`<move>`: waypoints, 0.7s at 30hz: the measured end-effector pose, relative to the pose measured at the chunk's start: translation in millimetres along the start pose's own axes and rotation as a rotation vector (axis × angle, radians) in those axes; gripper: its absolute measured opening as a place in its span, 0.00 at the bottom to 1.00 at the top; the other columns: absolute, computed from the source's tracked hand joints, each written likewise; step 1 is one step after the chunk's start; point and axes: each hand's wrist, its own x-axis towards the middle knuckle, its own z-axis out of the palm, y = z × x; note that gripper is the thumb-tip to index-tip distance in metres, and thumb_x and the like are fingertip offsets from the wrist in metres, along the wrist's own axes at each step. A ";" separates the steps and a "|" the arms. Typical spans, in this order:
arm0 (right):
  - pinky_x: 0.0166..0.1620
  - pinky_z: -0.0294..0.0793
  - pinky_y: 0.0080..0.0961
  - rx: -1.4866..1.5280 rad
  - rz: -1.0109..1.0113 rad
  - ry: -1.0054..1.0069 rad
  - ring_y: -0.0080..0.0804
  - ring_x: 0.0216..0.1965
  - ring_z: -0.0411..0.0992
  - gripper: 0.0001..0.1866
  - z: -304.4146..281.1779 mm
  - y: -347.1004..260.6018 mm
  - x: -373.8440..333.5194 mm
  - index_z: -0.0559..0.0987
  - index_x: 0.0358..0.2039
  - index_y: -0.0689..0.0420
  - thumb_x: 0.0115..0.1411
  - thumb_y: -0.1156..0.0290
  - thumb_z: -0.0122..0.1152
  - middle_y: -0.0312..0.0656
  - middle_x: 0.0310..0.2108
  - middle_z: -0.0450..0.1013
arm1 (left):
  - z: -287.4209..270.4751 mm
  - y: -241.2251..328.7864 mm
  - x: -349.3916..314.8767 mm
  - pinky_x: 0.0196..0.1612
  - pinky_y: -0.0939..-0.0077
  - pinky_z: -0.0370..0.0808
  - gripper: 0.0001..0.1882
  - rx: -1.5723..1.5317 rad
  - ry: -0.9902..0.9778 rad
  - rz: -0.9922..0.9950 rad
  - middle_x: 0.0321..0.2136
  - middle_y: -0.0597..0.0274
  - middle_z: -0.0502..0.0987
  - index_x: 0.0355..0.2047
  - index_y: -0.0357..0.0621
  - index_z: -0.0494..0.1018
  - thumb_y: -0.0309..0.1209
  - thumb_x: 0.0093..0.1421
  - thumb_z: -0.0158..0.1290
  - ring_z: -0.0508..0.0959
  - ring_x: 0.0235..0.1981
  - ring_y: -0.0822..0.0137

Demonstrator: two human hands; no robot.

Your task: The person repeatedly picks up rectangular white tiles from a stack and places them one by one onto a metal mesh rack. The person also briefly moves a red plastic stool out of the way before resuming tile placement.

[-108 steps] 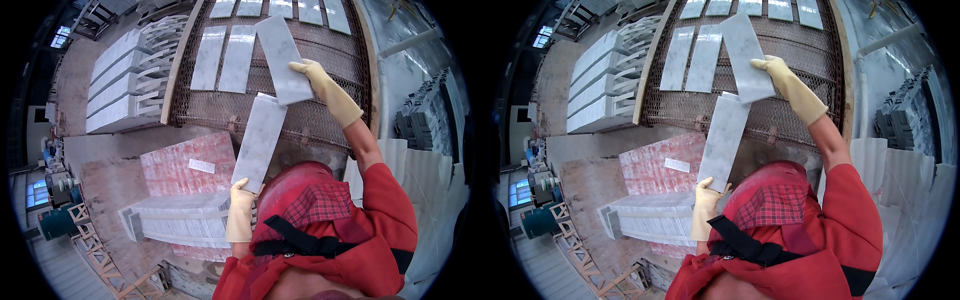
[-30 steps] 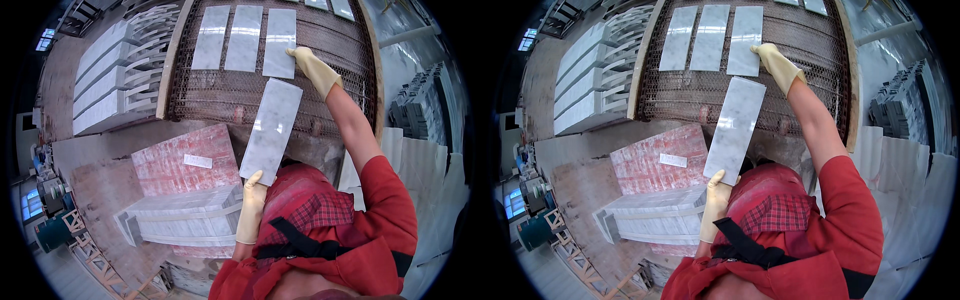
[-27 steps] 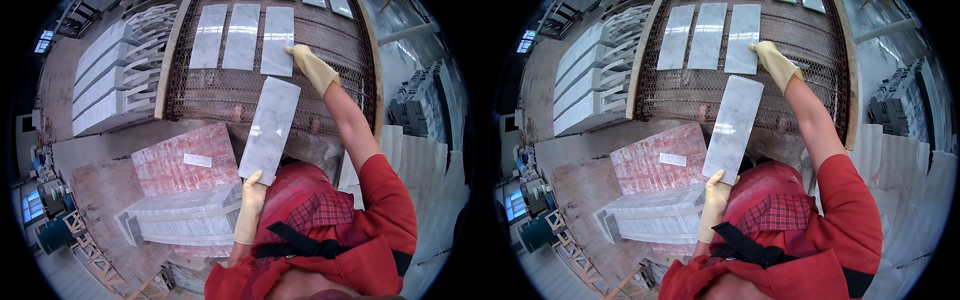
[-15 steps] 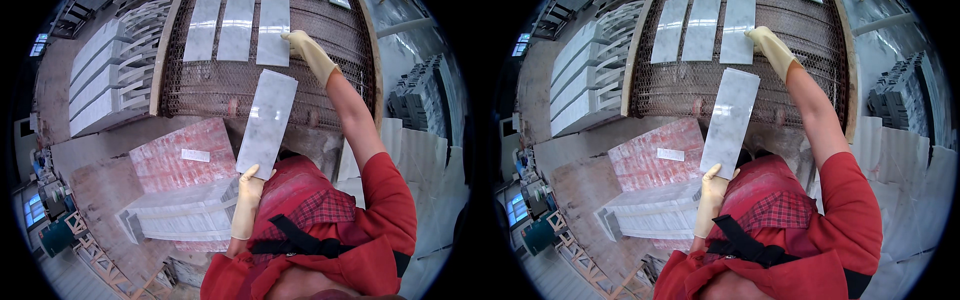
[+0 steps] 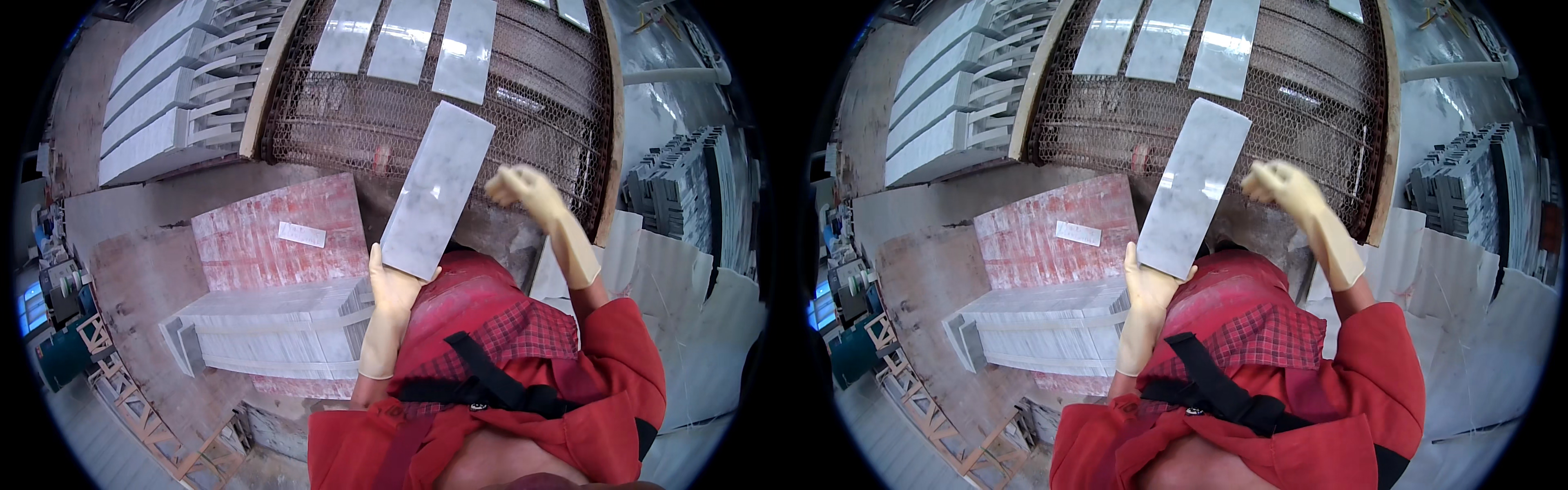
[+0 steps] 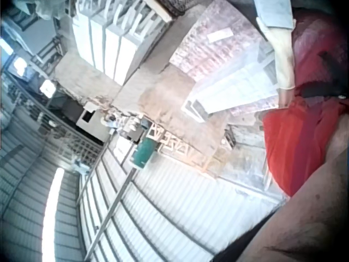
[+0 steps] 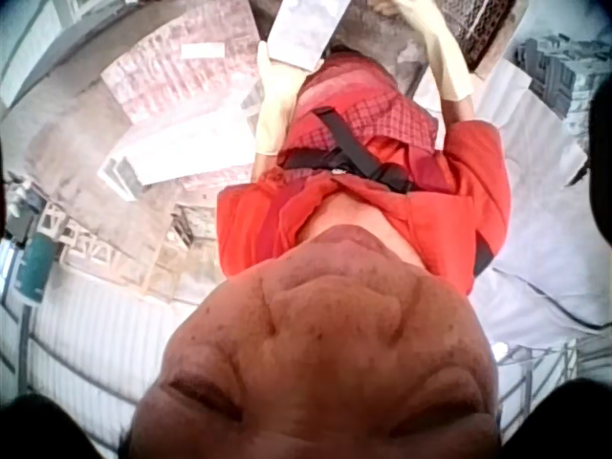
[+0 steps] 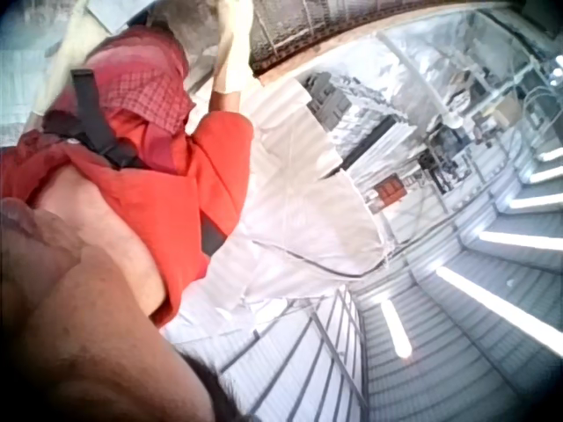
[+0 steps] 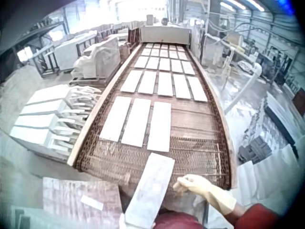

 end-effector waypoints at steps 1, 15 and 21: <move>0.55 0.79 0.31 0.009 0.033 -0.094 0.34 0.46 0.81 0.26 13.5 14.8 -6.9 0.82 0.50 0.62 0.73 0.48 0.54 0.47 0.46 0.83 | 0.8 1.6 3.3 0.56 0.22 0.67 0.41 -0.021 0.013 -0.011 0.71 0.57 0.66 0.71 0.60 0.64 0.69 0.68 0.34 0.69 0.67 0.44; 0.58 0.78 0.37 0.546 0.221 -0.259 0.39 0.52 0.80 0.27 89.7 44.3 -25.2 0.76 0.61 0.65 0.67 0.62 0.67 0.48 0.53 0.80 | -27.8 -1.4 27.1 0.64 0.29 0.66 0.39 -0.205 0.073 -0.118 0.64 0.48 0.72 0.66 0.40 0.66 0.22 0.50 0.58 0.70 0.66 0.39; 0.53 0.81 0.34 0.707 0.255 -0.047 0.37 0.47 0.82 0.22 23.2 58.4 -35.9 0.77 0.57 0.65 0.64 0.72 0.67 0.48 0.49 0.81 | -43.5 3.7 38.0 0.54 0.28 0.73 0.30 0.035 0.229 -0.092 0.56 0.52 0.77 0.55 0.41 0.72 0.14 0.48 0.54 0.76 0.57 0.41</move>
